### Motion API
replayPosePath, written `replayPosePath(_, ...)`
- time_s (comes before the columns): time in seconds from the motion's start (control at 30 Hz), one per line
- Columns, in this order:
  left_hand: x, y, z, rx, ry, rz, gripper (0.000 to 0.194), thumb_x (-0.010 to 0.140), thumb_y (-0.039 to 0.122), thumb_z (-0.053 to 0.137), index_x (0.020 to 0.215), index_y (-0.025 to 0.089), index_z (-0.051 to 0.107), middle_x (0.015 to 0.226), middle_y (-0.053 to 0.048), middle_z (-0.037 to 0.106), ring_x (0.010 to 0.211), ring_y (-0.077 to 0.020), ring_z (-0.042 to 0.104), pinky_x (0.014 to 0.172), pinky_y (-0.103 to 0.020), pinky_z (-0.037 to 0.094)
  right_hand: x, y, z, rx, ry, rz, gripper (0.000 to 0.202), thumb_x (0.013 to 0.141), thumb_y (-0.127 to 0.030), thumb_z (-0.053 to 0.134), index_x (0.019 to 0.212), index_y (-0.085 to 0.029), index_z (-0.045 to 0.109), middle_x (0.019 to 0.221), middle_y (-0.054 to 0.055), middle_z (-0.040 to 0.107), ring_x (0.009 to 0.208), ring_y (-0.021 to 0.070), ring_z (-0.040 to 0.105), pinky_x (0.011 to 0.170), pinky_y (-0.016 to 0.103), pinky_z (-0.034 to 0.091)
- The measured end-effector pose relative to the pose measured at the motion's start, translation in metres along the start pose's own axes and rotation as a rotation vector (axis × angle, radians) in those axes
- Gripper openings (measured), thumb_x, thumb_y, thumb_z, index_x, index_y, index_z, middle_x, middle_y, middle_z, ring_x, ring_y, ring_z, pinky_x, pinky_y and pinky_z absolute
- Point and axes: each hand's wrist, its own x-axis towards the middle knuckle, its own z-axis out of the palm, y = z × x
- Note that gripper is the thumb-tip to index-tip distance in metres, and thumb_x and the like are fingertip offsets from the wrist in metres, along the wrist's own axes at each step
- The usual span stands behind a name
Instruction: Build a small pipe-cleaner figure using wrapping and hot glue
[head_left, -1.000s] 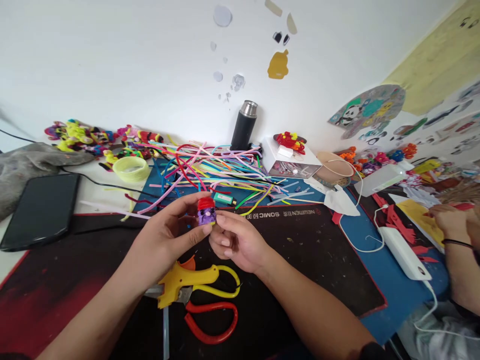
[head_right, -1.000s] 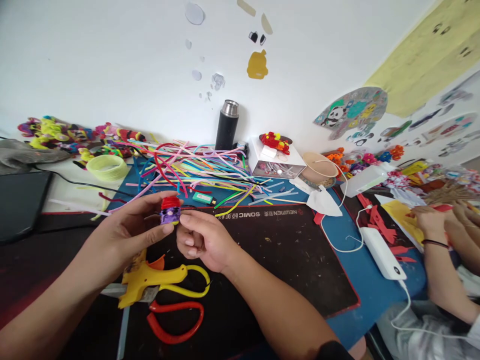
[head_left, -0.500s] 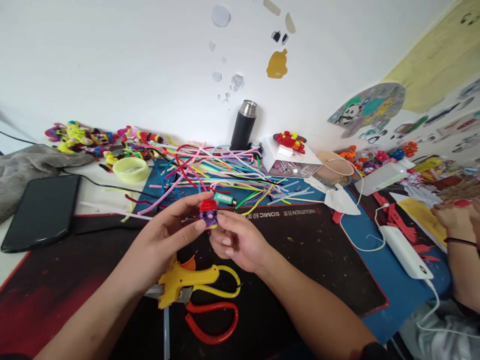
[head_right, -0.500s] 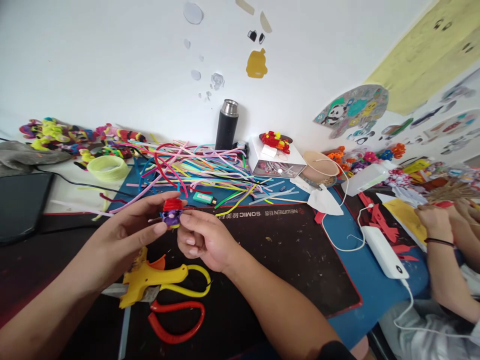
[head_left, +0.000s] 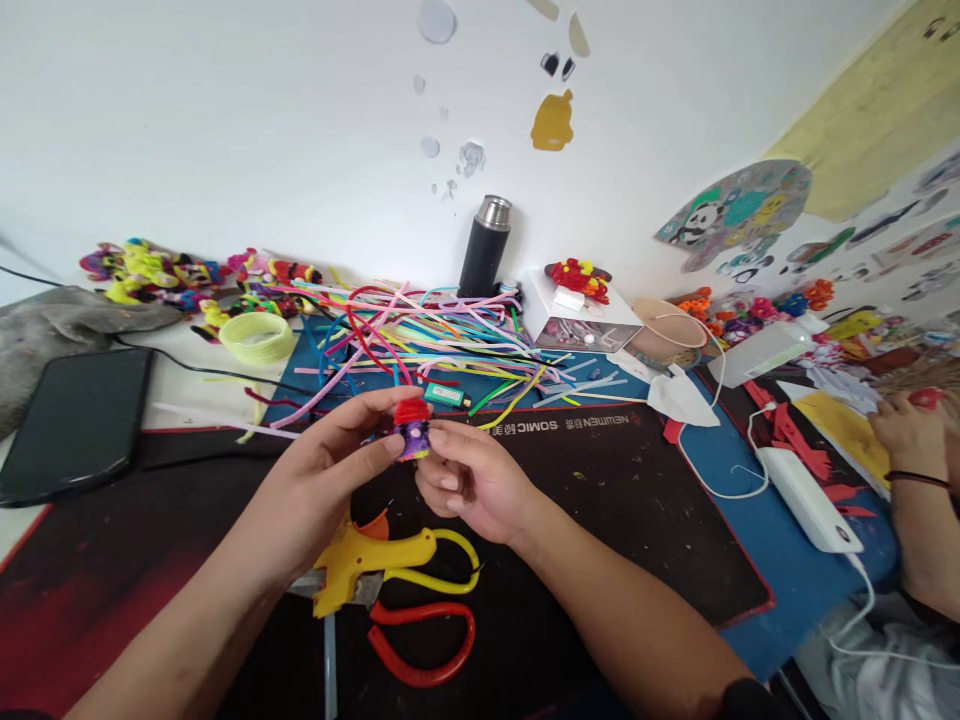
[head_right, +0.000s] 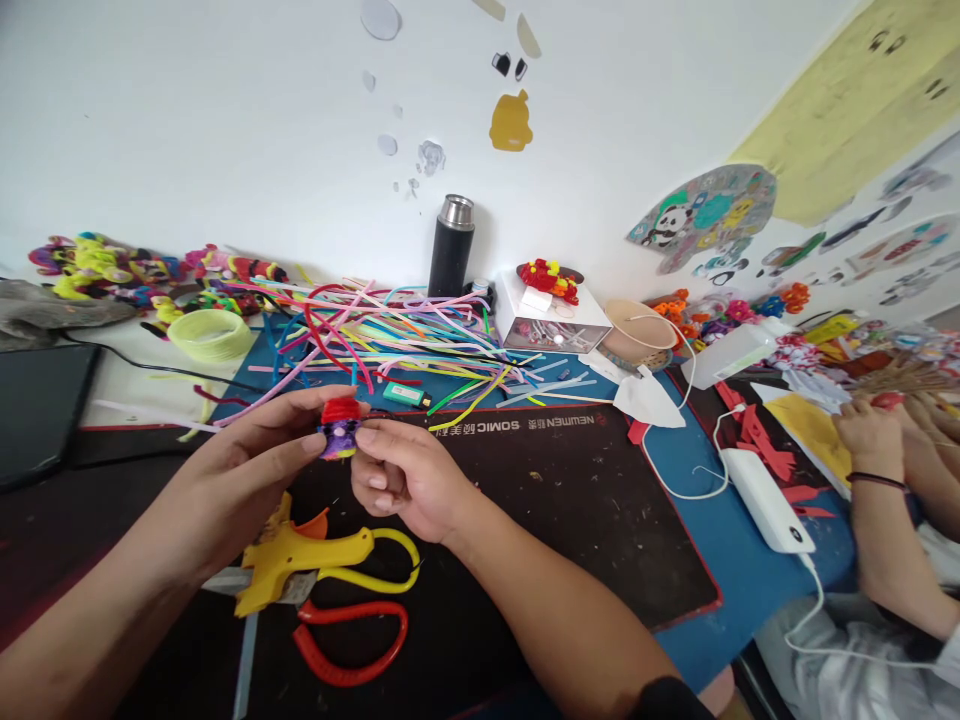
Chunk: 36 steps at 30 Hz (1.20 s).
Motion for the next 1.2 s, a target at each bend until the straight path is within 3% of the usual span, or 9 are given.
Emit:
replayPosePath(0.33, 0.0005, 0.0043, 0.0036, -0.041, 0.034, -0.054, 0.056, 0.069, 0.052, 0.109, 0.12, 0.033, 0.094, 0.123, -0.007, 0.085, 0.114, -0.0292, 0.072, 0.106, -0.036, 0.058, -0.001, -0.0008, 0.0019, 0.003, 0.004, 0.006, 0.042, 0.091, -0.051, 0.091, 0.094, -0.022, 0.061, 0.061, -0.011, 0.047, 0.046, 0.0067, 0.033, 0.048, 0.026, 0.014)
replayPosePath(0.67, -0.0014, 0.0041, 0.0039, -0.02, 0.025, -0.045, 0.046, 0.081, 0.046, 0.103, 0.123, 0.031, 0.092, 0.122, -0.006, 0.086, 0.115, -0.0298, 0.071, 0.109, -0.039, 0.055, -0.0007, -0.001, 0.0019, -0.002, 0.001, 0.011, 0.04, 0.091, -0.05, 0.09, 0.095, -0.021, 0.062, 0.061, -0.011, 0.047, 0.046, 0.0064, 0.033, 0.048, 0.026, 0.013)
replayPosePath(0.9, -0.0015, 0.0077, 0.0043, -0.044, 0.037, -0.056, 0.054, 0.074, 0.052, 0.106, 0.121, 0.029, 0.093, 0.12, -0.009, 0.086, 0.115, -0.032, 0.075, 0.108, -0.041, 0.059, -0.0012, -0.0021, 0.0033, -0.014, 0.01, 0.014, 0.044, 0.089, -0.053, 0.092, 0.094, -0.021, 0.062, 0.06, -0.011, 0.047, 0.046, 0.0069, 0.032, 0.048, 0.027, 0.014)
replayPosePath(1.2, 0.0, 0.01, 0.0003, 0.048, -0.172, 0.03, 0.058, 0.081, 0.04, 0.104, 0.136, 0.031, 0.086, 0.143, -0.012, 0.082, 0.128, -0.037, 0.078, 0.104, -0.042, 0.067, -0.0015, -0.0053, 0.0022, -0.02, 0.006, -0.024, 0.042, 0.092, -0.053, 0.089, 0.091, -0.022, 0.062, 0.061, -0.011, 0.047, 0.047, 0.0068, 0.034, 0.048, 0.025, 0.017)
